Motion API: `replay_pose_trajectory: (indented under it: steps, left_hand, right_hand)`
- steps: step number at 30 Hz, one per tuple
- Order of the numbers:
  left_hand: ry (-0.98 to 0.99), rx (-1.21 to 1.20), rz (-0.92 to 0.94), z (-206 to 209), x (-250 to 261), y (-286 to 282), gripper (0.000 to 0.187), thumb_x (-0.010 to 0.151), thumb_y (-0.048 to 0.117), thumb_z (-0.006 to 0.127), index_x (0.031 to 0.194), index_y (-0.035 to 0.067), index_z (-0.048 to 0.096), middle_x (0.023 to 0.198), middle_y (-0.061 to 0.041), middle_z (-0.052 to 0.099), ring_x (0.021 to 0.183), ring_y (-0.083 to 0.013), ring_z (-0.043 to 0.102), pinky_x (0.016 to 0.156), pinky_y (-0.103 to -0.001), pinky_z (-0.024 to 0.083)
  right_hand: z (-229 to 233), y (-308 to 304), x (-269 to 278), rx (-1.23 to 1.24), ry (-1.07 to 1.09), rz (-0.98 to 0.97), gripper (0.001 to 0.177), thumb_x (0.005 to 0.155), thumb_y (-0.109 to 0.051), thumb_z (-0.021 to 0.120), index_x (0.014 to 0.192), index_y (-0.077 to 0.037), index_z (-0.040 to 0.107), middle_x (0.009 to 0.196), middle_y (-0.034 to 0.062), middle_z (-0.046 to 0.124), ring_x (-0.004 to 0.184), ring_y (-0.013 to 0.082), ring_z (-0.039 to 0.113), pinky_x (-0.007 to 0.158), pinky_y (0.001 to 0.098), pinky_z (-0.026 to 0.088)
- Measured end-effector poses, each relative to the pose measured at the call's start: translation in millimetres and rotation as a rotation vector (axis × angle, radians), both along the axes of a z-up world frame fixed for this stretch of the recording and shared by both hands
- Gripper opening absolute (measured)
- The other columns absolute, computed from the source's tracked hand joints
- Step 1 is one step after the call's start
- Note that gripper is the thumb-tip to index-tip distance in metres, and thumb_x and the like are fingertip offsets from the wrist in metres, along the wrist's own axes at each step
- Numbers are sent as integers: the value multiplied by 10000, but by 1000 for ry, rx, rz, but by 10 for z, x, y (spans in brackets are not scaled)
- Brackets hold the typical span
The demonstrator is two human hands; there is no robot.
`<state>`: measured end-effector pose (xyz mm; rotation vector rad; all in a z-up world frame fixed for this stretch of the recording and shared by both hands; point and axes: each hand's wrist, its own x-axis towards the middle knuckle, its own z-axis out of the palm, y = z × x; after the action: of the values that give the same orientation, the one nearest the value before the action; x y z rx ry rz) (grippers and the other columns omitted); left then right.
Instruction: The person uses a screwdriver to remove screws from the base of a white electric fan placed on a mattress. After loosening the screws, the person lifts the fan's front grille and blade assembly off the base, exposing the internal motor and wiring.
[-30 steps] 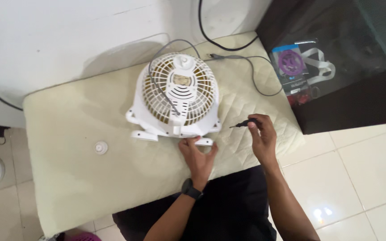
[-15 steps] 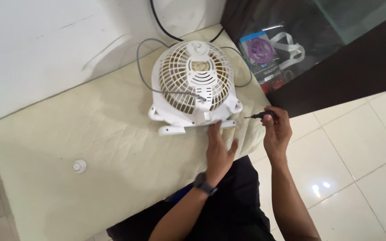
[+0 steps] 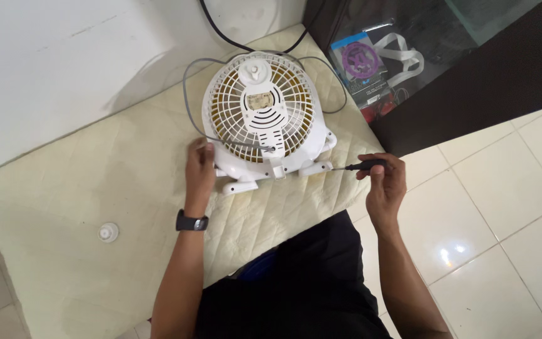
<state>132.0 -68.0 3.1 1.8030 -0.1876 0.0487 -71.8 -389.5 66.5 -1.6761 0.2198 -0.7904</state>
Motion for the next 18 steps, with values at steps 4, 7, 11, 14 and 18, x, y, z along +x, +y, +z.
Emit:
replay_pose_trajectory:
  steps: [4,7,11,14,18]
  left_hand:
    - [76,245,-36,-161,159,21,595,1020,478,596,1409,28,562,959,-107,748,854,-196,709,779,-326,547]
    - [117,340,-57,-164,203,80,575,995,459,601,1404,55,603,805,-88,739,702,-207,687,684,-351,525]
    - [7,321,-21,-124,154,76,545,1013,451,624,1372,41,634,774,-78,738,681,-167,695,670,-322,532]
    - [44,277,-29,-102,147,66,542,1002,432,635,1378,42,635,737,-86,727,643,-152,666,637,-305,515]
    - [51,171,-69,-109,129,93,541,1011,403,655,1396,26,614,759,-77,732,662,-111,648,635,-275,507]
  right_hand:
    - [-7,46,32,-35,-6,34,297,1146,-238,506,1292,19,473,1203,178,681,899,153,662,852,311,576]
    - [33,69,67,-99,20,54,277,1136,-208,511,1289,20,487,1207,167,683,916,153,673,862,313,581]
    - [166,141,135,-200,226,71,226,1084,-134,562,1261,5,572,1133,141,713,921,158,706,839,305,588]
    - [286,213,197,-407,254,143,253,1006,-62,642,1253,-6,634,1158,144,708,1013,230,699,867,340,568]
    - [401,283,208,-666,218,140,370,938,47,671,1305,9,644,1257,169,680,1034,316,640,905,400,517]
